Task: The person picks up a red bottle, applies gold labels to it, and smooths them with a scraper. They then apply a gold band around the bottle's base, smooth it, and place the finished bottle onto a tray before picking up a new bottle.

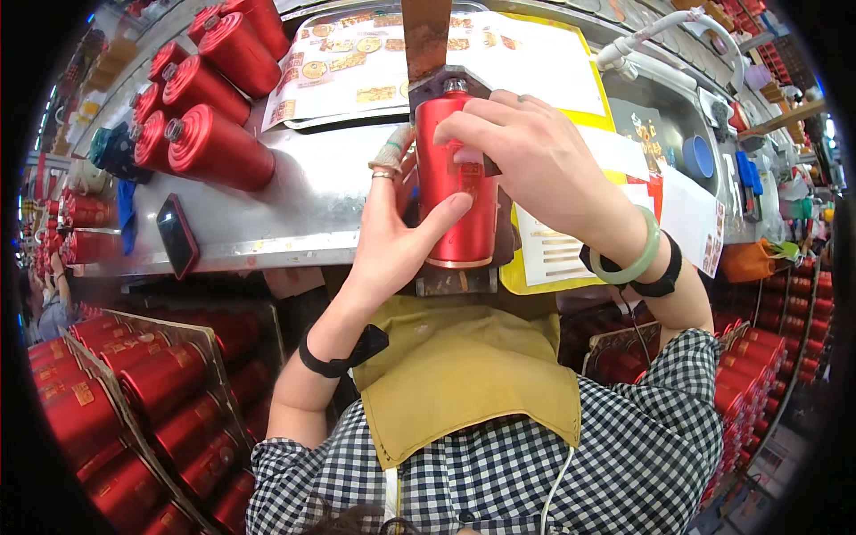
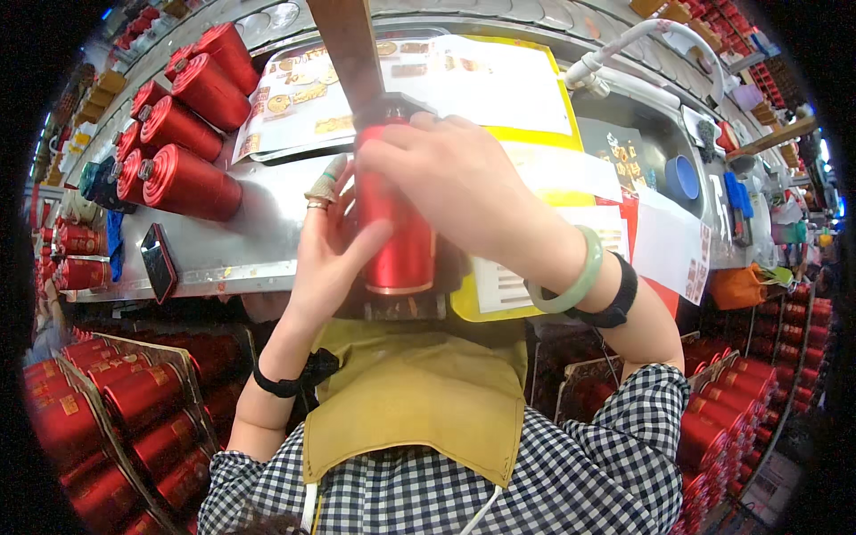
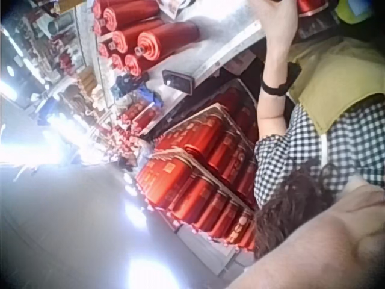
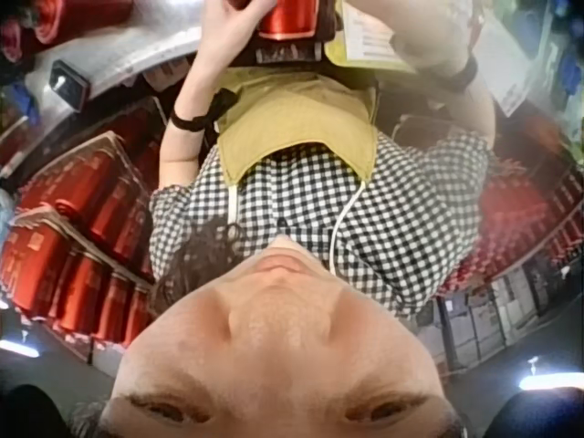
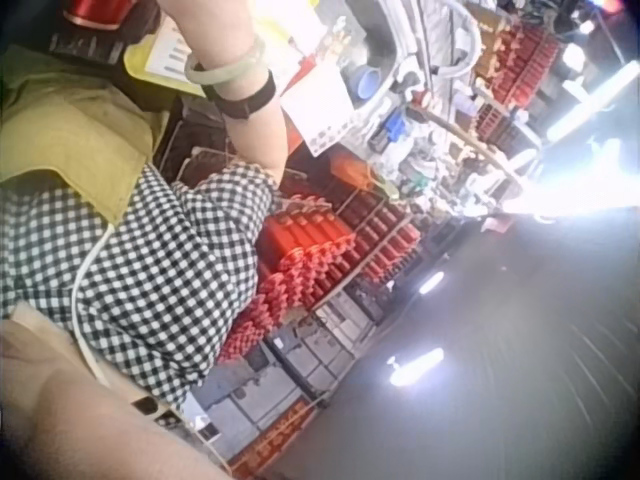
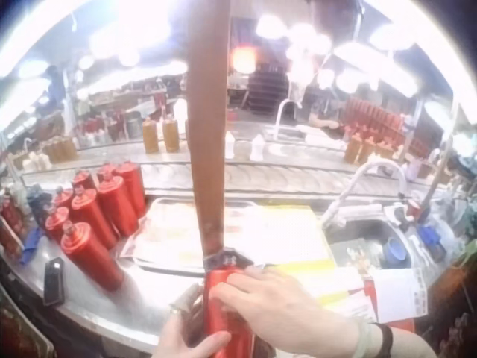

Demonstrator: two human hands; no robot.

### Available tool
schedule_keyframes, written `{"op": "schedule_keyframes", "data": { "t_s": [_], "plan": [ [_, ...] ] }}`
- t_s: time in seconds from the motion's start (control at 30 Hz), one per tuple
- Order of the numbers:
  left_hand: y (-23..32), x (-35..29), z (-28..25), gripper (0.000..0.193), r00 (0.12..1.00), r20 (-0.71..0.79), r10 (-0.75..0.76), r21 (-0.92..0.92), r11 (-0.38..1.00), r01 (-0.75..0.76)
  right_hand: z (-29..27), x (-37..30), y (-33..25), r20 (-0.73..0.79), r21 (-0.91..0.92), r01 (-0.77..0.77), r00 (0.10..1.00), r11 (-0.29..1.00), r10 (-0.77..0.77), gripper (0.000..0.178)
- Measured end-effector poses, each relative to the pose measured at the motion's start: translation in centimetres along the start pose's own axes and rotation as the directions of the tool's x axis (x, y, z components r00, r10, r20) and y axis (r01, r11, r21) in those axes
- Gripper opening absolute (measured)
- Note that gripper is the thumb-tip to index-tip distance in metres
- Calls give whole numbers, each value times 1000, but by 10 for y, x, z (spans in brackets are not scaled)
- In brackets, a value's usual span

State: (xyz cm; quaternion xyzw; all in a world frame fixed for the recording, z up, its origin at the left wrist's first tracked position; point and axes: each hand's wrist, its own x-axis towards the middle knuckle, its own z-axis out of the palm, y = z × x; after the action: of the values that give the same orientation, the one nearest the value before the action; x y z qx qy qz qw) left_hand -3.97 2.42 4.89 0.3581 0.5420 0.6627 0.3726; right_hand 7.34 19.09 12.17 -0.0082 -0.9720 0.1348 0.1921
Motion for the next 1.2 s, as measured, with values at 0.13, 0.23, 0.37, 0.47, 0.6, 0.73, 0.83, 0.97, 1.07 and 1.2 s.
{"op": "schedule_keyframes", "data": {
  "t_s": [0.13, 0.23, 0.37, 0.47, 0.6, 0.73, 0.83, 0.97, 1.07, 1.2],
  "plan": [
    [1, 9, 7, 87, 996, 6, -89, -24, 996, 89, 11, 4, 14, -207, 59, -139, 967, 988, 149, 21],
    [4, 10, 7, 86, 991, -16, -132, -72, 989, 131, 21, -4, 20, -208, 389, -365, 860, 846, 467, 19],
    [-2, 13, 7, 83, 988, 1, -151, -57, 987, 151, 52, -22, 10, 79, 673, -593, 652, 442, 754, 36],
    [6, 13, 11, 78, 982, -41, -183, -3, 983, 183, 60, -21, 11, 68, 718, -563, 643, 410, 763, 38],
    [11, 15, 17, 74, 978, -63, -197, 5, 980, 197, 57, -19, 13, 89, 739, -559, 633, 375, 769, 51],
    [5, 14, 18, 69, 985, -94, -146, 4, 989, 148, 60, -20, 10, 60, 763, -520, 648, 384, 759, 38],
    [4, 15, 18, 67, 984, -92, -153, -16, 988, 152, 62, -20, 10, 31, 769, -499, 654, 400, 755, 37],
    [3, 15, 15, 67, 981, -72, -180, -13, 984, 179, 59, -17, 6, 37, 793, -485, 643, 369, 765, 37],
    [10, 15, 16, 67, 976, -74, -207, -36, 978, 205, 58, -17, 6, 43, 790, -493, 639, 366, 768, 38],
    [7, 15, 17, 67, 978, -93, -187, -82, 980, 179, 61, -16, 6, 47, 779, -505, 638, 372, 769, 38]
  ]
}}
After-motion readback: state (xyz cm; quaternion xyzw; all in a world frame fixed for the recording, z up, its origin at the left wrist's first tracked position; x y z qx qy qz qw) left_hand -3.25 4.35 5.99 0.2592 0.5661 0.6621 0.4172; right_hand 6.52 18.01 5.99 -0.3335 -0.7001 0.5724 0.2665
